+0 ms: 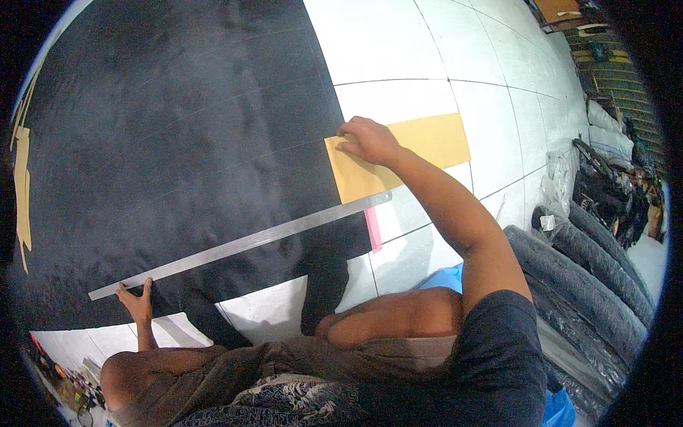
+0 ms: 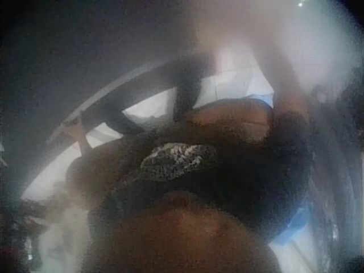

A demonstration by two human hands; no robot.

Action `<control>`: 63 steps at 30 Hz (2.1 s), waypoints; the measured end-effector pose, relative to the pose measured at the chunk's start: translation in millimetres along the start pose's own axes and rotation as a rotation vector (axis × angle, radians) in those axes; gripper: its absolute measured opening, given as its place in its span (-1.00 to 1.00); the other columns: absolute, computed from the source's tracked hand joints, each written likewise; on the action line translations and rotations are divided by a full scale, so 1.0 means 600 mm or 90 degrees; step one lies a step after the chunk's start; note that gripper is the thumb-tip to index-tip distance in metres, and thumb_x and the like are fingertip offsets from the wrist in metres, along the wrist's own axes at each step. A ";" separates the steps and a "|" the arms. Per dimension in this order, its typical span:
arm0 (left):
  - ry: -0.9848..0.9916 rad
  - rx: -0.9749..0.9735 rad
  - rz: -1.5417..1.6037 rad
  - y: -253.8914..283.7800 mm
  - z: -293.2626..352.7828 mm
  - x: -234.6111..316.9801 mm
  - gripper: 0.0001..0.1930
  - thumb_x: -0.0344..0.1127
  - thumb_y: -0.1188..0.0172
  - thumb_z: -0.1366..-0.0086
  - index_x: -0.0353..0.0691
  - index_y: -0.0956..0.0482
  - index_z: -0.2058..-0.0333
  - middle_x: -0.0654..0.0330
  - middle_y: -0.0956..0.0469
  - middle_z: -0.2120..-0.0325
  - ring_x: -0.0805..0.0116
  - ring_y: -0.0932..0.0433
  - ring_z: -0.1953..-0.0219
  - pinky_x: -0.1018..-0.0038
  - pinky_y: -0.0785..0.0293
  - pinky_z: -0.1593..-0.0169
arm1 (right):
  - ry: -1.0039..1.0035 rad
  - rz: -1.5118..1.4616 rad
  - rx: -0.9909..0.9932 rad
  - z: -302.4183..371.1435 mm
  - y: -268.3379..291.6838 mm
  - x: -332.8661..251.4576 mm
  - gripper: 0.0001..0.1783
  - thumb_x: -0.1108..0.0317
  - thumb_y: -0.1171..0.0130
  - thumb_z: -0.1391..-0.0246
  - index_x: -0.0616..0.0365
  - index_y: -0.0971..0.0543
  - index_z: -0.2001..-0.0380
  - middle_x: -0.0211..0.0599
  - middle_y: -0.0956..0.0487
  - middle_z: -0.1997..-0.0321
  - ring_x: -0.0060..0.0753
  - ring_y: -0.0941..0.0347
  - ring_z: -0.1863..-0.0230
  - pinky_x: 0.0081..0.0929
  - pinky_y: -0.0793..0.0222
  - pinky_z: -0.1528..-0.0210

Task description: The person sits on the floor and uses a long metal ruler and a pencil to draw straight lines on a large black sheet of fabric. They repeatedly reposition the ruler and draw lines across the material.

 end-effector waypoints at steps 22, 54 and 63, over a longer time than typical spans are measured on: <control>0.007 0.255 0.119 0.059 0.001 0.016 -0.33 0.01 -0.29 -0.29 -0.42 -0.39 -0.17 -0.23 -0.39 -0.16 -0.20 -0.36 -0.24 0.01 -0.27 -0.30 | -0.023 0.001 -0.137 -0.043 0.064 -0.083 -0.70 0.26 -0.30 -0.16 0.16 -0.64 0.08 -0.03 -0.65 0.10 0.06 -0.58 0.02 -0.13 -0.48 -0.05; 0.181 0.338 0.193 0.038 -0.061 -0.105 -0.54 -0.31 -0.08 -0.36 -0.33 -0.47 -0.21 -0.21 -0.28 -0.31 -0.29 -0.17 -0.41 -0.11 -0.03 -0.46 | 0.340 -0.067 -0.165 -0.482 -0.415 -1.125 -0.64 0.19 -0.29 -0.14 0.12 -0.67 0.05 -0.07 -0.68 0.05 0.02 -0.61 -0.01 -0.09 -0.49 -0.07; 0.184 0.329 0.218 0.046 -0.062 -0.101 -0.52 -0.35 -0.10 -0.35 -0.31 -0.44 -0.23 -0.19 -0.26 -0.33 -0.27 -0.15 -0.43 -0.09 0.03 -0.48 | 0.311 -0.051 -0.145 -0.474 -0.414 -1.122 -0.66 0.15 -0.30 -0.14 0.05 -0.66 0.07 -0.14 -0.67 0.06 -0.02 -0.60 -0.01 -0.09 -0.49 -0.04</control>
Point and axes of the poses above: each hand's wrist, its own z-axis away from the middle knuckle, its own y-axis out of the back of the hand, x = y × z, the point moved 3 cm from there along -z, towards the middle knuckle
